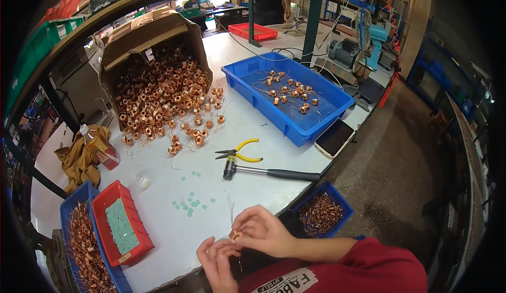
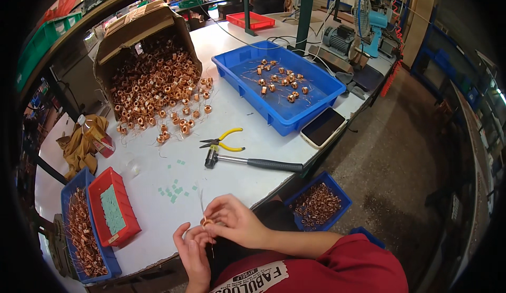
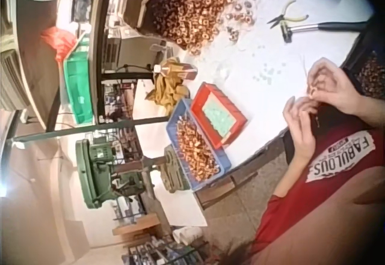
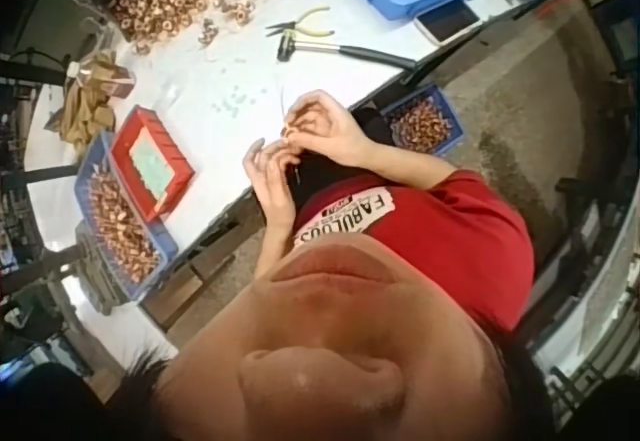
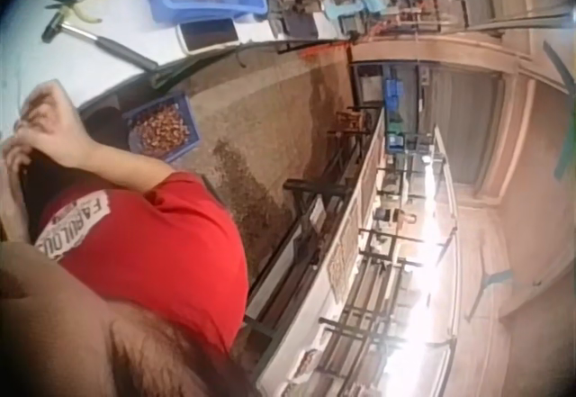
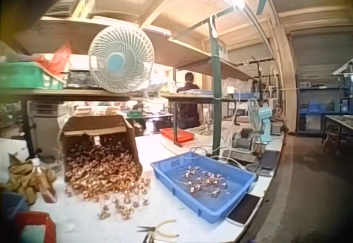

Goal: Assemble small copper wire coils by threading wire through them and securing them with tools.

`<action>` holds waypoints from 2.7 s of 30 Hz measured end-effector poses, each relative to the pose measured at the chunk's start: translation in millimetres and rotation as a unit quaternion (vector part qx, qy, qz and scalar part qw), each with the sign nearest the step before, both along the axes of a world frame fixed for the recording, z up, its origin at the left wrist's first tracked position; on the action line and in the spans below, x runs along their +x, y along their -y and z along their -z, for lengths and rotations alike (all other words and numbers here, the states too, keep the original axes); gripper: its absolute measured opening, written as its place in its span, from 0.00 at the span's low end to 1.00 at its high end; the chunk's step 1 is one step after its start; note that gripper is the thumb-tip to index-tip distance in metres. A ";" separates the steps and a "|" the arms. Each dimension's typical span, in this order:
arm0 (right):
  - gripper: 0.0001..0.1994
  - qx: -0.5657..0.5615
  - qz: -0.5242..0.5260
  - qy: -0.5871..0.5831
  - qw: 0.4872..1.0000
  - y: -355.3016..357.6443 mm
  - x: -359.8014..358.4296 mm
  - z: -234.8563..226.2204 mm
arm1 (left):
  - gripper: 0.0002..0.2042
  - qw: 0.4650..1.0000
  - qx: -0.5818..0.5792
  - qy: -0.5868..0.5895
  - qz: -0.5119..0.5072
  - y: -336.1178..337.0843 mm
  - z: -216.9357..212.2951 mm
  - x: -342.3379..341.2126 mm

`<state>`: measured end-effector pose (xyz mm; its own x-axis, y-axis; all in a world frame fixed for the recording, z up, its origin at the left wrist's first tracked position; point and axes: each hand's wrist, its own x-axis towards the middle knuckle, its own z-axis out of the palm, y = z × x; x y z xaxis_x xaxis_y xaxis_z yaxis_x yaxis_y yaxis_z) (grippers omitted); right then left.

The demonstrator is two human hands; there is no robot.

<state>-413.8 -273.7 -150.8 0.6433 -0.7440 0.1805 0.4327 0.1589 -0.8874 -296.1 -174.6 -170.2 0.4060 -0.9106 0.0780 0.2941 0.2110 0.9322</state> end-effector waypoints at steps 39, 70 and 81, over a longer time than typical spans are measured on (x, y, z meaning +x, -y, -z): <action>0.01 -0.589 0.298 -0.393 0.640 220.5 -9.4 -123.4 | 0.10 0.982 0.023 0.063 -0.178 9.0 10.0 62.0; 0.22 -0.227 0.153 -0.533 0.801 204.2 151.3 -4.3 | 0.11 0.985 0.022 0.062 -0.161 0.2 25.3 62.5; 0.15 -0.016 0.138 -0.491 0.860 202.5 151.2 3.5 | 0.10 0.980 0.060 0.158 -0.105 -12.7 15.4 77.1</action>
<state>-262.6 -476.1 -154.3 0.2975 -0.8975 -0.3257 -0.5112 0.1384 -0.8483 -218.9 -161.9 -185.7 0.5582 -0.8198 0.1275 -0.0522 0.1187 0.9916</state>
